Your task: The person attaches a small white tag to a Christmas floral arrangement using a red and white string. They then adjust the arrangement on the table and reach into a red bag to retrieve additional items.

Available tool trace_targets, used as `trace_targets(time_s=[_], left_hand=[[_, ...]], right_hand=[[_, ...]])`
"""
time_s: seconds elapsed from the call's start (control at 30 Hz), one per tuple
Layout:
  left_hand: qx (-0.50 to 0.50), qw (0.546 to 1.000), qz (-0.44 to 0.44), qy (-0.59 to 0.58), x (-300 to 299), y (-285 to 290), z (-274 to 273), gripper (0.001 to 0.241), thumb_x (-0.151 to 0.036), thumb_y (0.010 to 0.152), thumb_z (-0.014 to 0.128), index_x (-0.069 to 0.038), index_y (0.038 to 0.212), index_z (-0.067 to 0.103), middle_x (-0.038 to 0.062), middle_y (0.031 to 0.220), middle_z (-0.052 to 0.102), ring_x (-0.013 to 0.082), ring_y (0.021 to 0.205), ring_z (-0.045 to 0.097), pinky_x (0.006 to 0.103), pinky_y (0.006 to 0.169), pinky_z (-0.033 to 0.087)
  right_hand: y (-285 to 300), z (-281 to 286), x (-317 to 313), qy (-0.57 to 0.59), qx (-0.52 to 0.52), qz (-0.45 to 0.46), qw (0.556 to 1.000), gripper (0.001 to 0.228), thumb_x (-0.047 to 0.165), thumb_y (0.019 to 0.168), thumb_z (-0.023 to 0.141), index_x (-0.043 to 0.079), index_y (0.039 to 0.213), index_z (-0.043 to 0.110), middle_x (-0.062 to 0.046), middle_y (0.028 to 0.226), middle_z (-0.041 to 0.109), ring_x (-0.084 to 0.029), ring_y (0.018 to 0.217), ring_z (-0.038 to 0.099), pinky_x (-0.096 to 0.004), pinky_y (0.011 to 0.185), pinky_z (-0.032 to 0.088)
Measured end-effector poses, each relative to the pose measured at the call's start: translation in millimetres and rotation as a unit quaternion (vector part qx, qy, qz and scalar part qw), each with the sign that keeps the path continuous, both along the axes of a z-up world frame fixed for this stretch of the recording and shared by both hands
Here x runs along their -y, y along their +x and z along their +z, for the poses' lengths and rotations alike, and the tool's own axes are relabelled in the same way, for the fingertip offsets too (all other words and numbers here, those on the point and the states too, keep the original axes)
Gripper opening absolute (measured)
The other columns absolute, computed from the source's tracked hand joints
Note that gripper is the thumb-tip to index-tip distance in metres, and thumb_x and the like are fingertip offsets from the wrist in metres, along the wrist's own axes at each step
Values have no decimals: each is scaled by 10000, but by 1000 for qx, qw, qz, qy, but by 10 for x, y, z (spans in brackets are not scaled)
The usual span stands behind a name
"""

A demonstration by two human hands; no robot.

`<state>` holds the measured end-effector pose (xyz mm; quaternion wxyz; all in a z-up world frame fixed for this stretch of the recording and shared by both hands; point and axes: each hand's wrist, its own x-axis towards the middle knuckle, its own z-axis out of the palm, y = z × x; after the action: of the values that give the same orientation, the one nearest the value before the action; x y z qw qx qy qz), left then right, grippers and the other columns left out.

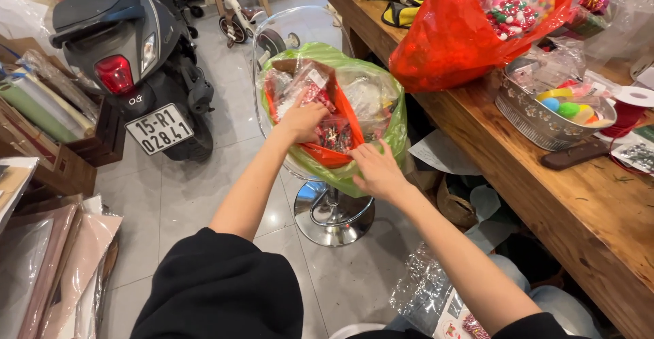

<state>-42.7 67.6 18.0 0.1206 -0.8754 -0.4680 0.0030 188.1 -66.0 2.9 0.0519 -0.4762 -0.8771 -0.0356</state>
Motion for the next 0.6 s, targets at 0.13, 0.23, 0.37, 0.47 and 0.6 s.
trace_targets(time_s=[0.13, 0.23, 0.37, 0.47, 0.6], left_hand=[[23, 1000, 16, -8, -142, -103, -115, 890, -404, 580, 910, -196, 1350, 515, -33, 1350, 586, 127, 1322, 509, 502, 1274, -70], [8, 999, 39, 17, -292, -105, -367, 742, -349, 629, 848, -190, 1301, 576, -35, 1341, 585, 128, 1296, 526, 509, 1280, -50], [-4, 994, 110, -20, -437, 104, -530, 783, -638, 631, 764, -185, 1261, 658, 0, 1450, 498, 136, 1385, 416, 516, 1275, -87], [100, 993, 47, -28, -598, 95, -755, 734, -583, 679, 799, -155, 1263, 675, 25, 1409, 564, 201, 1362, 493, 407, 1210, 326], [197, 952, -133, 193, -591, 154, -1135, 593, -539, 669, 797, -226, 1166, 715, 31, 1391, 593, 238, 1410, 481, 374, 1262, 319]], right_hand=[[-43, -35, 36, -26, -25, 8, 999, 539, 309, 883, 648, 162, 1372, 474, -35, 1291, 570, -184, 1363, 435, -591, 1190, 183], [-38, -78, 65, -27, -34, 9, 999, 574, 301, 876, 658, 155, 1392, 452, -46, 1307, 568, -194, 1361, 439, -595, 1190, 179], [71, -383, -47, 11, -33, 16, 999, 655, 337, 846, 691, 164, 1425, 438, -55, 1360, 546, -205, 1383, 416, -598, 1172, 190], [64, -207, 165, 93, -45, 81, 991, 785, 359, 769, 801, 118, 1427, 449, -121, 1358, 560, -270, 1347, 466, -600, 1121, 298], [438, -69, 561, 127, -90, 50, 987, 806, 348, 706, 808, 127, 1415, 496, -109, 1326, 606, -270, 1335, 508, -557, 1131, 377]])
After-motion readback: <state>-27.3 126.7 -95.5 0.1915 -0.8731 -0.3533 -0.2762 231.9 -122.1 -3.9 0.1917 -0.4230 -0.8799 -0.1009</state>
